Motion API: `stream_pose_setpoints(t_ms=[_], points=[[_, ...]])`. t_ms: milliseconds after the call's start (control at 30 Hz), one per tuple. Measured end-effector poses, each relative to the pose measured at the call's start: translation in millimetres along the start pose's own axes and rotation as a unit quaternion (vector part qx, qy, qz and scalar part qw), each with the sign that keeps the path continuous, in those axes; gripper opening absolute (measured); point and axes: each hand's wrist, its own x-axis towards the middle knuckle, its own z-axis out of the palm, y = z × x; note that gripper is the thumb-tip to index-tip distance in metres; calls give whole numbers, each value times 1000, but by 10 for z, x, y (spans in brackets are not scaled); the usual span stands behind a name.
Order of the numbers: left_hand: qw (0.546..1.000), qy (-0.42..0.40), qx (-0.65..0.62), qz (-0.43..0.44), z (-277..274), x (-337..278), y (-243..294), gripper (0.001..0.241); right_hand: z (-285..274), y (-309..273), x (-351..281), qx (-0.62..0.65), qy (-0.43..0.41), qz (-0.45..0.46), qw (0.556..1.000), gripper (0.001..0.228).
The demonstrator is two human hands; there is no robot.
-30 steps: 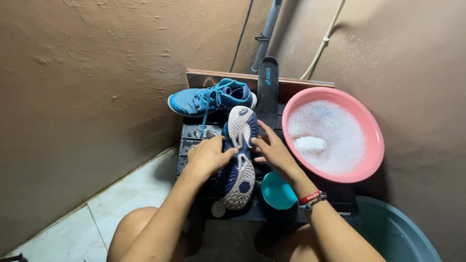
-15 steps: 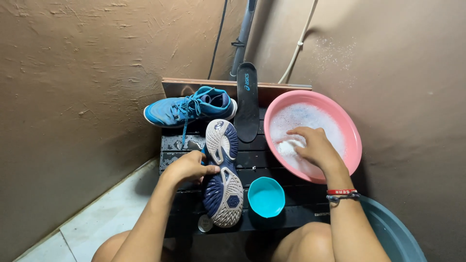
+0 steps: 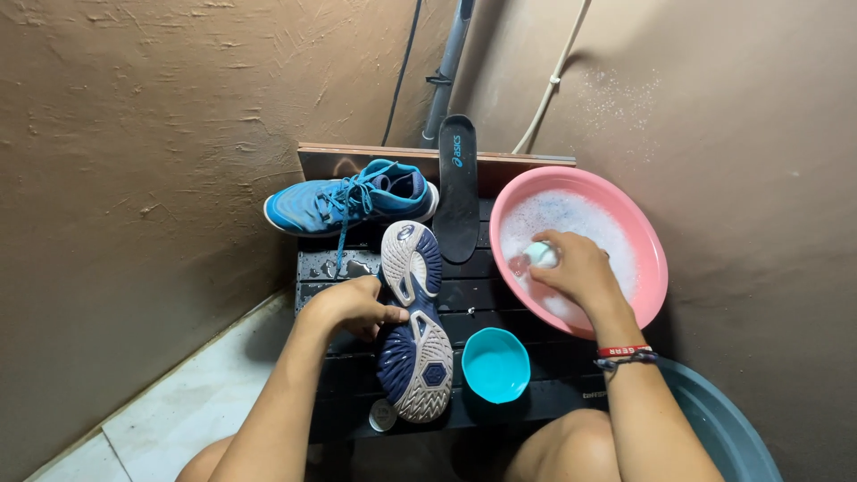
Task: The person cleans the sole of a blue and white running shoe using a small brush and soapy water. They repeatedly dip the brush into a pink basin of soapy water and scrub the shoe's sole, then rinse the brush in a larger bucket of water.
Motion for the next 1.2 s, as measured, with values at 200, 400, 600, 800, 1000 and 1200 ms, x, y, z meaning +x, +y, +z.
stream_pose_setpoints(t_ms=[200, 400, 600, 800, 1000, 1200], points=[[997, -19, -72, -2, 3, 28, -23, 62, -60, 183, -132, 121, 13, 88, 989, 77], [988, -35, -148, 10, -16, 13, -91, 72, 54, 246, -80, 60, -57, 105, 991, 69], [987, -41, -158, 13, -11, -5, -67, 76, -225, -208, -318, 59, -61, 115, 990, 58], [991, -32, -126, 9, -49, -122, -17, 94, -297, -266, -321, 89, -12, 122, 988, 56], [997, -15, -71, -5, -61, -166, 68, 102, -234, -90, -330, 117, 67, 109, 985, 54], [999, 21, -38, 13, -60, 90, -9, 90, -185, -453, -613, 197, 72, -34, 977, 35]])
